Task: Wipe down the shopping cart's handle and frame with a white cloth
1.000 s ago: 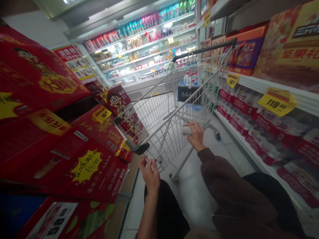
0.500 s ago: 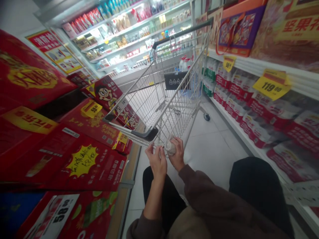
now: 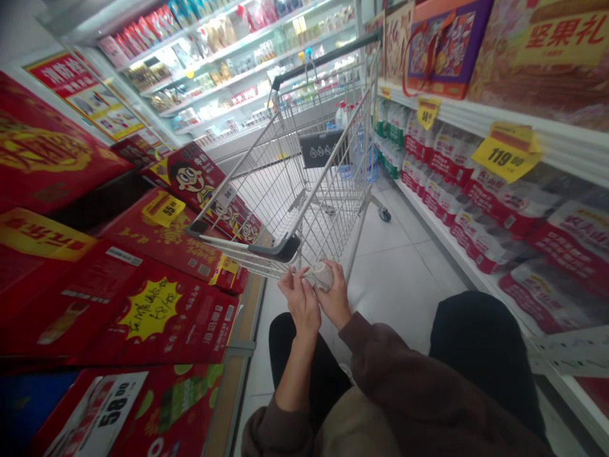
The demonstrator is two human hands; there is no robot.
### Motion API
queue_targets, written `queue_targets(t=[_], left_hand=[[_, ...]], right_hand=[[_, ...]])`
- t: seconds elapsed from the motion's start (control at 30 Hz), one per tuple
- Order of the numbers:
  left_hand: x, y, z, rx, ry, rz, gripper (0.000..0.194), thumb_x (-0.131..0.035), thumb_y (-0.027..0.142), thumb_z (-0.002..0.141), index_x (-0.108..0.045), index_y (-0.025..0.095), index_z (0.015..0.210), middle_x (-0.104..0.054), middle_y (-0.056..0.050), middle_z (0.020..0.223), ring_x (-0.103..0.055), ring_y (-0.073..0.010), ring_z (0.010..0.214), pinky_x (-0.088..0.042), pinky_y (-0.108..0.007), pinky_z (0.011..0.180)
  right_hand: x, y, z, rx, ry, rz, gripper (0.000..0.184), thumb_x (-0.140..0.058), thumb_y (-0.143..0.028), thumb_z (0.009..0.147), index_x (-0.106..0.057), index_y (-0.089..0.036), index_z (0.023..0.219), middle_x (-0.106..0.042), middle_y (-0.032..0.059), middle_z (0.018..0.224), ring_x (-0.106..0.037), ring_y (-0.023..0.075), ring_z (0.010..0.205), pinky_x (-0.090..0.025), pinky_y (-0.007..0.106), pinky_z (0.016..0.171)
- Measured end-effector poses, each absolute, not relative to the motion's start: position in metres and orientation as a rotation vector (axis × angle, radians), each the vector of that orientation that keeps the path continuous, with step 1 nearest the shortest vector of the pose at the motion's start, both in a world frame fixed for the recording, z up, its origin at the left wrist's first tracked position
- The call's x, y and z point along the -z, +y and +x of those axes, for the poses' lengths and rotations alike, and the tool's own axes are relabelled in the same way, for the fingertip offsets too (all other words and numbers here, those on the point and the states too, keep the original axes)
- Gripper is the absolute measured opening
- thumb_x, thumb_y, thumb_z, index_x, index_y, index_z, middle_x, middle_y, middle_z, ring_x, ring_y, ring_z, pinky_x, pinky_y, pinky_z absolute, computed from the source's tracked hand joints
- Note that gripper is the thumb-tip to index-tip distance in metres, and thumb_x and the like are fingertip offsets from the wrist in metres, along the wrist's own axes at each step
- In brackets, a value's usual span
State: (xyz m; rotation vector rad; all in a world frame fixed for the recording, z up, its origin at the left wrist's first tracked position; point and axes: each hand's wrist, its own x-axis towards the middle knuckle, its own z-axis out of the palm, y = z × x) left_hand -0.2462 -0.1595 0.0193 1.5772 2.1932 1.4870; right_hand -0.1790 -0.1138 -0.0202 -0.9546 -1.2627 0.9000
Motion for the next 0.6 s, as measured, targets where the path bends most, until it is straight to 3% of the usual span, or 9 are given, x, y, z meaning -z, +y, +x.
queue_targets(t=[0.1,0.17,0.33,0.6], left_hand=[[-0.019,-0.164,-0.239,-1.606,2.069,1.570,0.040,-0.027,0.039,0.104,-0.053,0.020,0.127,-0.046,-0.016,0.132,-0.041,-0.0248,0.138,-0.034,-0.047,0.116],[-0.017,-0.167,-0.235,-1.665,1.967,1.558,0.040,-0.024,0.043,0.104,-0.051,0.020,0.123,-0.050,-0.017,0.130,-0.043,-0.0242,0.137,-0.036,-0.045,0.114],[-0.011,-0.172,-0.225,-1.691,1.722,1.514,0.050,-0.022,0.050,0.103,-0.042,0.018,0.136,-0.050,-0.018,0.138,-0.048,-0.0237,0.131,-0.038,-0.044,0.112],[-0.014,-0.175,-0.216,-1.566,1.655,1.547,0.052,-0.023,0.049,0.104,-0.042,0.020,0.142,-0.050,-0.015,0.146,-0.048,-0.0246,0.134,-0.036,-0.046,0.113]], right_hand=[[0.003,-0.118,-0.171,-1.083,-1.116,-0.980,0.049,-0.062,-0.015,0.068,-0.055,-0.023,0.115,-0.067,0.0032,0.103,-0.063,0.0178,0.087,-0.056,0.031,0.076],[-0.007,-0.118,-0.166,-1.048,-1.091,-1.007,0.050,-0.061,-0.015,0.068,-0.055,-0.024,0.117,-0.067,0.0036,0.104,-0.063,0.0181,0.089,-0.055,0.032,0.079],[-0.020,-0.119,-0.153,-0.524,-1.250,-1.088,0.048,-0.063,-0.013,0.070,-0.058,-0.024,0.117,-0.061,0.0063,0.110,-0.059,0.0232,0.107,-0.051,0.041,0.097],[-0.003,-0.132,-0.126,0.052,-1.661,-1.103,0.034,-0.063,-0.014,0.081,-0.069,-0.028,0.112,-0.062,0.0101,0.122,-0.056,0.0285,0.111,-0.047,0.045,0.094]])
